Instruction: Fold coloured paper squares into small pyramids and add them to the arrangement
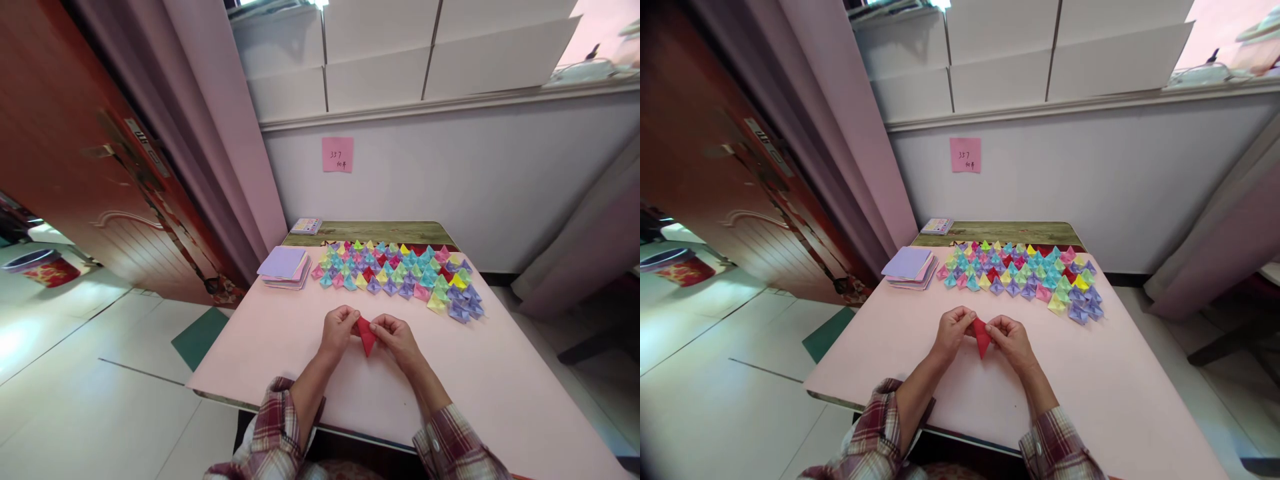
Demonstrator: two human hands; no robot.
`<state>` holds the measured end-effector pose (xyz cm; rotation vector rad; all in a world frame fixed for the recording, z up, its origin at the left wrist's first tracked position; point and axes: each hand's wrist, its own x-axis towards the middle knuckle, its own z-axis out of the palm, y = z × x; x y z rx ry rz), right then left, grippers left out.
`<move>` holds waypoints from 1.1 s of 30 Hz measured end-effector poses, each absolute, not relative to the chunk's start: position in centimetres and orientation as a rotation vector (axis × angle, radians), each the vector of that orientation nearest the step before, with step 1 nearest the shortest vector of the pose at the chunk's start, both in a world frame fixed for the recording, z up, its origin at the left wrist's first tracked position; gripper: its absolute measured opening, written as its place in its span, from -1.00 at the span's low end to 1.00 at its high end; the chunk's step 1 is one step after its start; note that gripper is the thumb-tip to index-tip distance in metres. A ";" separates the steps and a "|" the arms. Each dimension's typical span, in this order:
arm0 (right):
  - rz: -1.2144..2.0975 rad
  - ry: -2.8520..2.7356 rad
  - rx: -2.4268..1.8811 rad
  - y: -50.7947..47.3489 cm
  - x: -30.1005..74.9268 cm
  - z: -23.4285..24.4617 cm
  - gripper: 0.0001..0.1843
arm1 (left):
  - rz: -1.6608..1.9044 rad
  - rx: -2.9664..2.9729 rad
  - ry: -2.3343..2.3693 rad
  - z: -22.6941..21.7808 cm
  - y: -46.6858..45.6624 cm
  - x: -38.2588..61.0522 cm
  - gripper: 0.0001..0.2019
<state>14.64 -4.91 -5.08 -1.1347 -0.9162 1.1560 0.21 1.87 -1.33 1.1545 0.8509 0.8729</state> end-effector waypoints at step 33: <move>0.928 -0.716 -1.145 -4.5 14.5 -5.3 -0.64 | 0.940 1.259 0.961 -1.0 0.6 1.1 -0.83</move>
